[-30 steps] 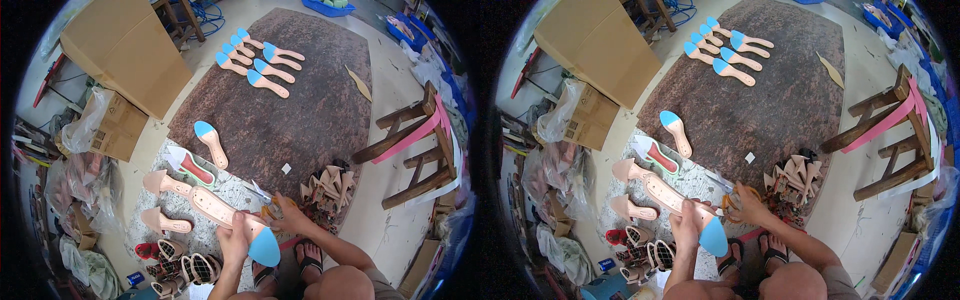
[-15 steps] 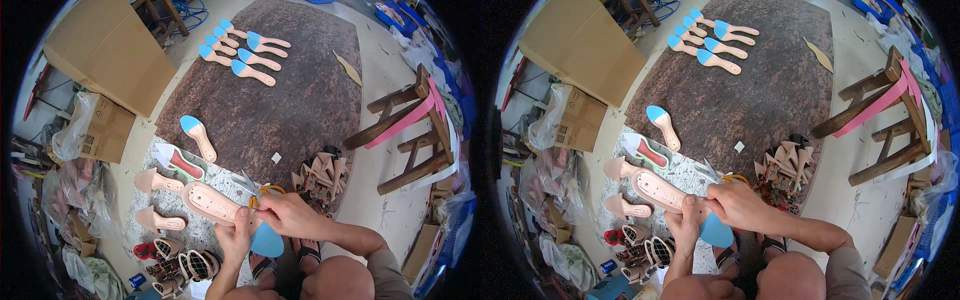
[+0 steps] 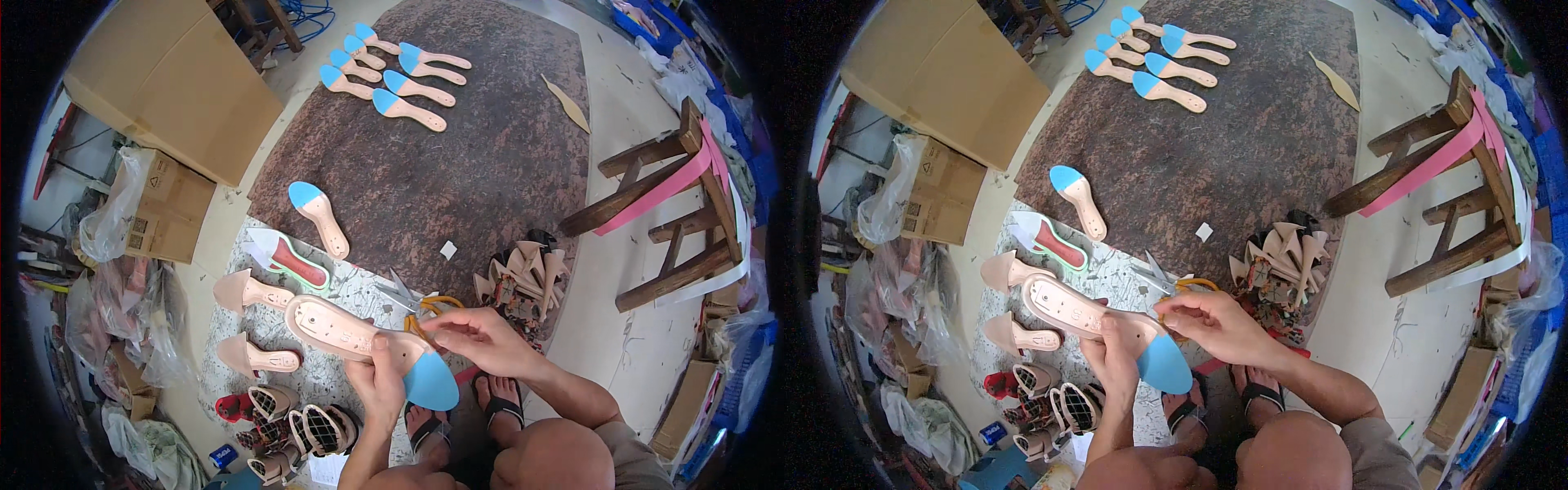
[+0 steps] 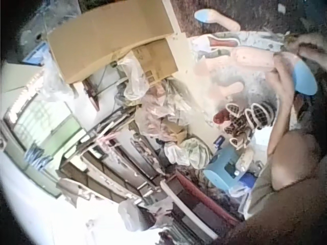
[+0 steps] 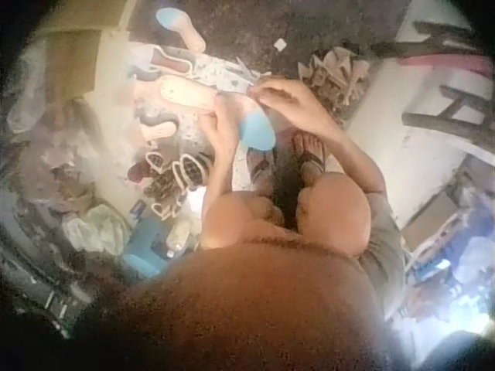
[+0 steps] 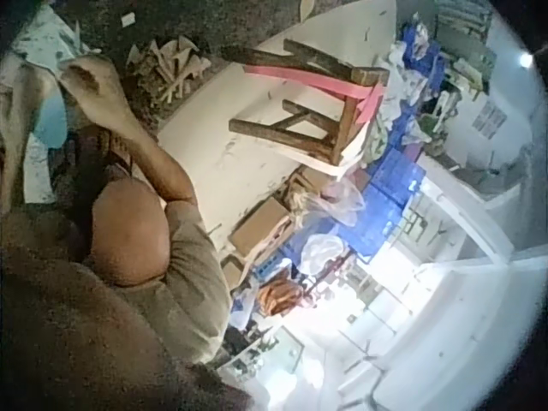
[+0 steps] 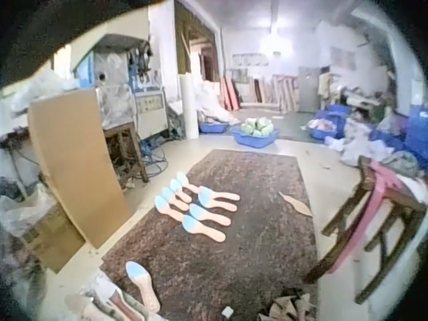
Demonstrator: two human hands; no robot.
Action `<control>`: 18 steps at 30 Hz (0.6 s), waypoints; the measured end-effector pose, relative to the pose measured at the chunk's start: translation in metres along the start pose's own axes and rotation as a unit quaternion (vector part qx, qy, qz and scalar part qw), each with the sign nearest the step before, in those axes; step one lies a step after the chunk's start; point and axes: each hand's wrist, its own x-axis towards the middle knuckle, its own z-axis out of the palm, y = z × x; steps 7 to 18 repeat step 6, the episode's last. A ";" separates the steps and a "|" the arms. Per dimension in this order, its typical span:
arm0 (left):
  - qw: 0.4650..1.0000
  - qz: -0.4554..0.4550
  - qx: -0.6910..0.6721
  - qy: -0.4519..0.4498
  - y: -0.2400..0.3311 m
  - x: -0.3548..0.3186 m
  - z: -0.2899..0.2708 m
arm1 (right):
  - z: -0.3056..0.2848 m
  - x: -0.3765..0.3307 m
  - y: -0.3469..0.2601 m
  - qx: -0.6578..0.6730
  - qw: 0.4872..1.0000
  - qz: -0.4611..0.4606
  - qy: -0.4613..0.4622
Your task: The person sits on the floor in a workshop and assembles shoe soles by hand. They apply white adhesive strips to the bottom of beige shoe soles, using scissors to cut the strips to size. The person handles multiple soles, placing finished ones on a nearby pile.
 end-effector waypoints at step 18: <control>0.987 -0.118 0.037 -0.101 0.004 0.000 -0.001 | -0.003 -0.001 -0.001 -0.263 0.940 -0.210 0.063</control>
